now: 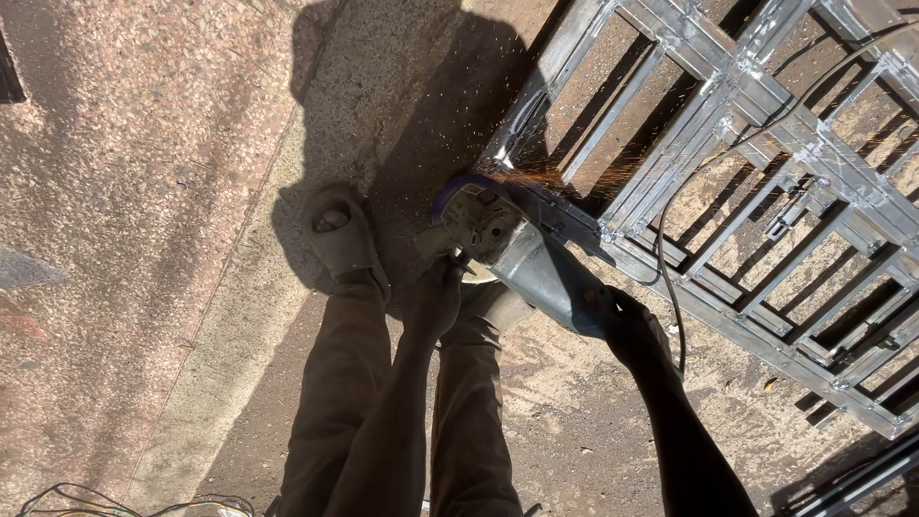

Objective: The person uses an angle grinder to smooth and grind the welded joints of a rectangular metal frame lying on a concrete floor. Sparks are visible as the grinder moves along the frame's edges and crossbars.

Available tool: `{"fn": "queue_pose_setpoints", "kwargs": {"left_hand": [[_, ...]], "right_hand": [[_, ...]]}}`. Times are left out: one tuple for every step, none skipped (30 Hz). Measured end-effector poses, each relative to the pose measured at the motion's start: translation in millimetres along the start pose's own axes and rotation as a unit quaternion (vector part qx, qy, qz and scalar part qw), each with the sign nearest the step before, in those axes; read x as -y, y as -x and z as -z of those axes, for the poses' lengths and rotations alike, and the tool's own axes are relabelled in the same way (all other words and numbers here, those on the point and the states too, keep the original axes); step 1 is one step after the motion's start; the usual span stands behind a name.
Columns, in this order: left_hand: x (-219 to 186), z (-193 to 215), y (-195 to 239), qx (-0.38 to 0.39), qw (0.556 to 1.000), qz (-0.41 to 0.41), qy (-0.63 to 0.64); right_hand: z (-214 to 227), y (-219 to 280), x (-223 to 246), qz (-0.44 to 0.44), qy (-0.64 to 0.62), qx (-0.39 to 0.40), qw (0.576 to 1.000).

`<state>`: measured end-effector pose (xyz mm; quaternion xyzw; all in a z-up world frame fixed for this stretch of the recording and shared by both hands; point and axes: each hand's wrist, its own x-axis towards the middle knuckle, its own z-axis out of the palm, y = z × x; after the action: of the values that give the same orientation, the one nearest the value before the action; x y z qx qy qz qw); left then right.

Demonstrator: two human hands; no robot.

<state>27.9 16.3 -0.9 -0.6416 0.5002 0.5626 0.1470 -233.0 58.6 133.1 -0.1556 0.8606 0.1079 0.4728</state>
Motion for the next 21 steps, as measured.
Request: {"fn": "queue_pose_setpoints", "kwargs": {"left_hand": [[-1, 4, -1, -0.003, 1.000, -0.001, -0.001], [-1, 6, 1, -0.004, 1.000, -0.001, -0.018], [-1, 8, 1, -0.005, 0.999, -0.002, -0.035], [0, 7, -2, -0.007, 0.999, -0.003, -0.034], [2, 6, -6, -0.015, 0.999, -0.014, -0.036], [7, 2, -6, -0.020, 0.999, -0.020, -0.037], [4, 5, -5, -0.019, 0.999, -0.017, -0.035], [1, 9, -3, -0.027, 0.999, -0.025, -0.014], [-2, 13, -1, -0.034, 0.999, -0.032, 0.008], [3, 11, -3, -0.035, 0.999, -0.034, 0.008], [7, 9, -6, -0.034, 0.999, -0.033, -0.013], [9, 7, -10, -0.034, 0.998, -0.032, -0.033], [3, 8, -9, -0.036, 0.998, -0.036, -0.032], [2, 9, -4, -0.031, 0.998, -0.025, -0.047], [0, 9, 1, -0.026, 0.998, -0.015, -0.061], [5, 9, -2, -0.027, 0.998, -0.013, -0.062], [10, 9, -6, -0.022, 0.998, -0.013, -0.064], [12, 6, -12, -0.015, 0.998, -0.015, -0.066], [9, 3, -17, -0.013, 0.998, -0.016, -0.066], [9, 1, -20, -0.022, 0.998, -0.026, -0.057], [9, -1, -24, -0.031, 0.998, -0.036, -0.048]], "right_hand": [[-4, 1, 0, 0.003, -0.002, 0.000, 1.000], [-7, 2, -2, 0.004, -0.004, 0.009, 1.000], [-12, 4, -3, 0.004, -0.006, 0.019, 1.000], [-12, 4, -3, 0.007, -0.007, 0.017, 1.000], [-13, 4, -3, 0.013, -0.017, 0.021, 1.000], [-14, 6, -6, 0.015, -0.024, 0.028, 0.999], [-19, -1, -11, 0.015, -0.021, 0.030, 0.999], [-24, -7, -17, 0.028, -0.025, 0.024, 0.999], [-28, -13, -23, 0.042, -0.029, 0.019, 0.999], [-30, -14, -26, 0.043, -0.030, 0.018, 0.998], [-31, -14, -29, 0.042, -0.039, 0.028, 0.998], [-30, -17, -31, 0.042, -0.048, 0.036, 0.997], [-27, -18, -31, 0.045, -0.048, 0.033, 0.997], [-27, -17, -31, 0.046, -0.040, 0.038, 0.997], [-27, -16, -32, 0.047, -0.032, 0.043, 0.997], [-27, -16, -31, 0.048, -0.032, 0.044, 0.997], [-27, -17, -30, 0.042, -0.042, 0.044, 0.997], [-26, -19, -31, 0.033, -0.052, 0.040, 0.997], [-22, -16, -26, 0.032, -0.053, 0.039, 0.997], [-19, -11, -22, 0.030, -0.049, 0.032, 0.998], [-17, -7, -17, 0.027, -0.046, 0.026, 0.998]]}}
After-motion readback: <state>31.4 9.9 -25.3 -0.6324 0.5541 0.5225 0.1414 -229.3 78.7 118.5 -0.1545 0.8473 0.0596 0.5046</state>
